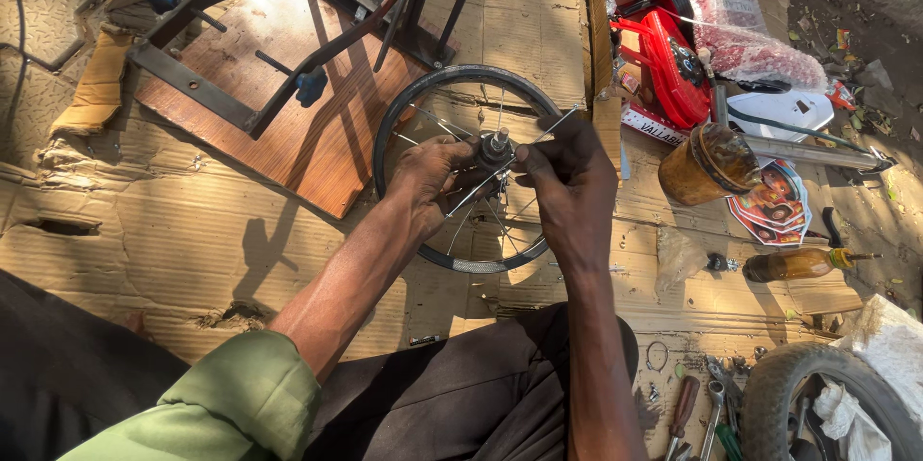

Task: The person sits on a cardboard-covered floor and uses a wrench to tighten the axle nuts on a bicycle wheel. They then insert a rubber ring into the rim and adjust the spokes by hand.

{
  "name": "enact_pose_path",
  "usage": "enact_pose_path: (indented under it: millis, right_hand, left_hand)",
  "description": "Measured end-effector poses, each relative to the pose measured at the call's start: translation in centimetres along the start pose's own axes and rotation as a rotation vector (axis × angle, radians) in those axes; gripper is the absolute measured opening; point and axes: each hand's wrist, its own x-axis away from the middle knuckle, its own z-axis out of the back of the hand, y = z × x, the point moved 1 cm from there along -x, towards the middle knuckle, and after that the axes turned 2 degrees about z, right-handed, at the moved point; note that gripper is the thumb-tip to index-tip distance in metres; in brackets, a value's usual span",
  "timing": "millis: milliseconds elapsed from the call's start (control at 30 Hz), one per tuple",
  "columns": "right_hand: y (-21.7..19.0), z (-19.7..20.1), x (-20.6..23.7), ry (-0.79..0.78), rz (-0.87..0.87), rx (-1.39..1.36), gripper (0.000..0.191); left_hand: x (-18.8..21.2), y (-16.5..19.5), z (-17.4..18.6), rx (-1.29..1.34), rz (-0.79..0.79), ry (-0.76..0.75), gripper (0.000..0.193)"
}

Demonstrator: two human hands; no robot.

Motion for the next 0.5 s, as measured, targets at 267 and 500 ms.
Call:
enact_pose_path:
  millis: [267, 500]
  right_hand:
    - [-0.1, -1.02, 0.64, 0.075, 0.195, 0.301, 0.062]
    - [0.59, -0.93, 0.22, 0.066, 0.258, 0.294, 0.058]
  left_hand:
    - [-0.69, -0.63, 0.14, -0.116, -0.076, 0.057, 0.022]
    - [-0.29, -0.3, -0.1, -0.105, -0.059, 0.073, 0.021]
